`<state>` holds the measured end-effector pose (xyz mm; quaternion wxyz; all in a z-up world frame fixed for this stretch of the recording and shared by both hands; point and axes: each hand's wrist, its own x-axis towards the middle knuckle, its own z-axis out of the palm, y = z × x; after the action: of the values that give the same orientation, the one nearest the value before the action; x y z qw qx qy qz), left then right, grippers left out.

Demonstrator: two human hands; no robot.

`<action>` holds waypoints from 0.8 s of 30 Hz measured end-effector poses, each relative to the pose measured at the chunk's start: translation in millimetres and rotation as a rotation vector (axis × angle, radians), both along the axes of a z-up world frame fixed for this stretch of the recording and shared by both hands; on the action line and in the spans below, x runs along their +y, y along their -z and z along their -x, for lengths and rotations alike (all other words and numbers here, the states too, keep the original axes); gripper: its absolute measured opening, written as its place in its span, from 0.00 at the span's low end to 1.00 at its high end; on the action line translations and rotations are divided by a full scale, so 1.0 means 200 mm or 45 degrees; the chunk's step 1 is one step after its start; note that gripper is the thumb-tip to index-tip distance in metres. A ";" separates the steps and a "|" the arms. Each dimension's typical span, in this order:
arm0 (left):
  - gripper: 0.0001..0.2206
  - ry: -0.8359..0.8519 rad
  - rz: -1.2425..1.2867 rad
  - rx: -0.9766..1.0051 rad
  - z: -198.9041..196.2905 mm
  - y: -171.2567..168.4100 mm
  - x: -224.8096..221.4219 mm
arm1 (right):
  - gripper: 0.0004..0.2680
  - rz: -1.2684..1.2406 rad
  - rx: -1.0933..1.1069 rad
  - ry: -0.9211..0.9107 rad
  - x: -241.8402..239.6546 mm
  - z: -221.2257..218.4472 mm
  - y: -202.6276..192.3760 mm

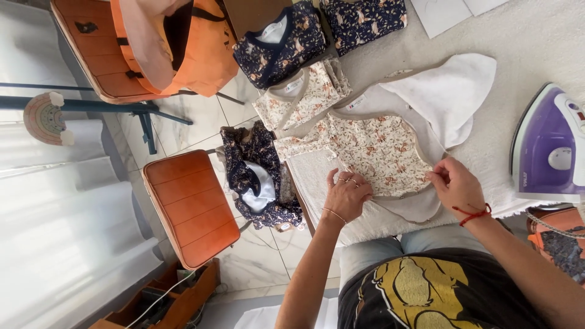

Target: Ironing and folding baby clothes on a pressing table in a factory setting.

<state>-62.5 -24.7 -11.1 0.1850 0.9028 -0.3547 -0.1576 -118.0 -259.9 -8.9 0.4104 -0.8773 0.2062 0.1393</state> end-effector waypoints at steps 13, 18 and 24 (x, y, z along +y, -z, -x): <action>0.23 -0.114 -0.160 0.196 -0.11 -0.05 -0.44 | 0.20 0.517 0.131 -0.354 -0.03 -0.11 -0.08; 0.36 -0.119 -0.063 -0.210 -0.05 0.07 -0.58 | 0.14 0.659 -0.298 -0.186 -0.30 0.10 -0.09; 0.31 -0.209 0.006 0.047 0.01 0.09 -0.58 | 0.13 0.650 -0.534 0.295 -0.54 0.20 -0.07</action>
<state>-64.9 -139.9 -28.4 0.2061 0.9254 -0.2763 -0.1576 -157.7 -367.7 4.6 0.2244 -0.9319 0.2438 -0.1475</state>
